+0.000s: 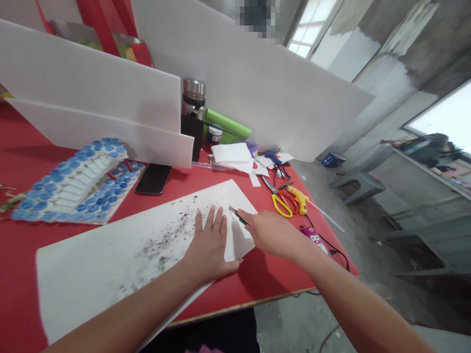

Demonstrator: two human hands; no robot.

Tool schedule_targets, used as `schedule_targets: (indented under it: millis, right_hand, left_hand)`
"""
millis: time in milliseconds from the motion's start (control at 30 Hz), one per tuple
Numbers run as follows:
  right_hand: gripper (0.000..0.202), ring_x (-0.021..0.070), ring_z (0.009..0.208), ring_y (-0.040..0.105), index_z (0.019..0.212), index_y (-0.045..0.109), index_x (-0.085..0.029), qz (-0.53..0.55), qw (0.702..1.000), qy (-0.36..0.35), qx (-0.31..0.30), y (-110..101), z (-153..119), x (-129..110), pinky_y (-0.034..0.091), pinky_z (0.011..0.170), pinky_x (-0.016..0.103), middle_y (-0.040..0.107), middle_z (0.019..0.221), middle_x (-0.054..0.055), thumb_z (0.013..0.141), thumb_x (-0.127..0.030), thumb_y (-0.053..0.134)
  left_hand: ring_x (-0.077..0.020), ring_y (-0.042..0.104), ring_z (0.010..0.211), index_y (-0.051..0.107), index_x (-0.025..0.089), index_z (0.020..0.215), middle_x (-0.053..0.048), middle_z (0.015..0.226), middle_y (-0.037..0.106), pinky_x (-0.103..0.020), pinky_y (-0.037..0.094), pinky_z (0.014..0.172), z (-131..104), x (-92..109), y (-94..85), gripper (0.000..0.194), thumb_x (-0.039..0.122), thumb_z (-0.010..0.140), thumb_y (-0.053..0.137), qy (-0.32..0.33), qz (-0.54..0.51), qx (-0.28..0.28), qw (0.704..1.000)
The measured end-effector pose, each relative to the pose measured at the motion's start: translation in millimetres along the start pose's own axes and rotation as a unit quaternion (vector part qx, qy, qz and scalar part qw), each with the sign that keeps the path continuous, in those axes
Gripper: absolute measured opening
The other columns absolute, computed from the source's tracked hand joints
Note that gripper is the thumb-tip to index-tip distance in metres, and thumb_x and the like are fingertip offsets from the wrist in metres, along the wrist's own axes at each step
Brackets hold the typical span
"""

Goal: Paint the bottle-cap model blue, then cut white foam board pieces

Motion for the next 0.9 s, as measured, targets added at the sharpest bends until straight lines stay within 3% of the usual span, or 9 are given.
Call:
schedule_targets:
  millis: [200, 333, 467, 600, 667, 767, 833, 900]
  right_hand:
    - [0.063, 0.0258, 0.085, 0.072, 0.168, 0.035, -0.024, -0.006, 1.000, 0.012, -0.028, 12.3, -27.1, 5.6, 0.030, 0.060, 0.032, 0.075, 0.099, 0.014, 0.105, -0.024, 0.039]
    - [0.068, 0.0259, 0.080, 0.071, 0.168, 0.033, -0.020, -0.029, 0.999, 0.009, -0.041, 25.1, -45.0, 4.0, 0.028, 0.058, 0.033, 0.075, 0.094, 0.014, 0.101, -0.018, 0.041]
    - [0.067, 0.0264, 0.078, 0.072, 0.168, 0.035, -0.024, -0.024, 0.998, 0.025, -0.045, 37.6, -64.6, 8.3, 0.029, 0.057, 0.033, 0.075, 0.092, 0.012, 0.102, -0.020, 0.042]
    - [0.062, 0.0268, 0.080, 0.072, 0.167, 0.036, -0.033, 0.038, 0.997, 0.048, -0.038, 41.9, -87.7, 32.7, 0.037, 0.063, 0.032, 0.075, 0.092, 0.009, 0.106, -0.028, 0.039]
    - [0.058, 0.0278, 0.086, 0.072, 0.164, 0.041, -0.031, 0.105, 0.992, 0.073, 0.008, 39.9, -93.3, 53.7, 0.043, 0.069, 0.033, 0.076, 0.095, 0.009, 0.107, -0.037, 0.041]
    - [0.049, 0.0291, 0.084, 0.069, 0.130, 0.064, -0.018, 0.175, 0.967, 0.147, 0.109, 43.3, -84.9, 88.6, 0.046, 0.073, 0.036, 0.074, 0.092, 0.011, 0.103, -0.054, 0.046]
    - [0.041, 0.0269, 0.077, 0.065, 0.101, 0.063, -0.018, 0.209, 0.947, 0.188, 0.153, 55.1, -67.9, 102.3, 0.045, 0.071, 0.036, 0.071, 0.085, 0.010, 0.101, -0.056, 0.047]
    - [0.035, 0.0246, 0.075, 0.063, 0.087, 0.055, -0.022, 0.261, 0.928, 0.200, 0.176, 70.0, -47.0, 105.4, 0.043, 0.069, 0.034, 0.067, 0.082, 0.008, 0.099, -0.054, 0.050]
  left_hand:
    - [-0.0509, 0.011, 0.163, 0.043, 0.000, 0.160, -0.031, 0.173, 0.022, -0.076, 0.001, 0.127, 1.9, -1.0, -0.5, 0.111, 0.079, 0.083, 0.057, 0.002, 0.007, 0.011, 1.000]
    - [-0.0519, 0.010, 0.163, 0.040, -0.004, 0.160, -0.032, 0.173, 0.020, -0.076, 0.000, 0.127, 7.1, -11.8, -3.5, 0.110, 0.074, 0.085, 0.058, -0.035, 0.021, 0.013, 0.999]
    - [-0.0515, 0.010, 0.163, 0.040, -0.004, 0.160, -0.031, 0.173, 0.019, -0.075, 0.000, 0.127, 12.2, -18.1, -3.8, 0.110, 0.075, 0.085, 0.057, -0.045, 0.027, 0.002, 0.999]
    - [-0.0509, 0.010, 0.163, 0.041, -0.001, 0.160, -0.030, 0.174, 0.019, -0.075, 0.000, 0.127, 12.7, -19.8, -1.6, 0.109, 0.076, 0.085, 0.055, -0.047, 0.029, 0.003, 0.998]
    - [-0.0506, 0.010, 0.164, 0.041, -0.001, 0.161, -0.030, 0.174, 0.020, -0.074, -0.001, 0.127, 10.1, -18.6, -1.3, 0.110, 0.077, 0.085, 0.054, -0.041, 0.031, 0.012, 0.999]
    - [-0.0493, 0.010, 0.164, 0.040, -0.001, 0.161, -0.029, 0.174, 0.020, -0.074, -0.001, 0.128, 2.8, -14.2, -1.8, 0.112, 0.078, 0.084, 0.054, -0.032, 0.028, 0.012, 0.999]
    - [-0.0487, 0.009, 0.164, 0.039, 0.000, 0.162, -0.028, 0.174, 0.019, -0.074, 0.000, 0.128, -3.0, -10.5, -2.4, 0.113, 0.078, 0.083, 0.056, -0.030, 0.023, 0.000, 0.999]
    - [-0.0486, 0.007, 0.164, 0.038, 0.000, 0.163, -0.027, 0.174, 0.017, -0.074, -0.001, 0.129, -7.9, -7.1, -3.4, 0.115, 0.079, 0.082, 0.056, -0.029, 0.017, -0.012, 0.999]
Point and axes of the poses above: each hand's wrist, its own z-axis towards the middle knuckle, its own y-axis out of the palm, x = y × z, the point moved 7 cm from there along z, towards the middle knuckle
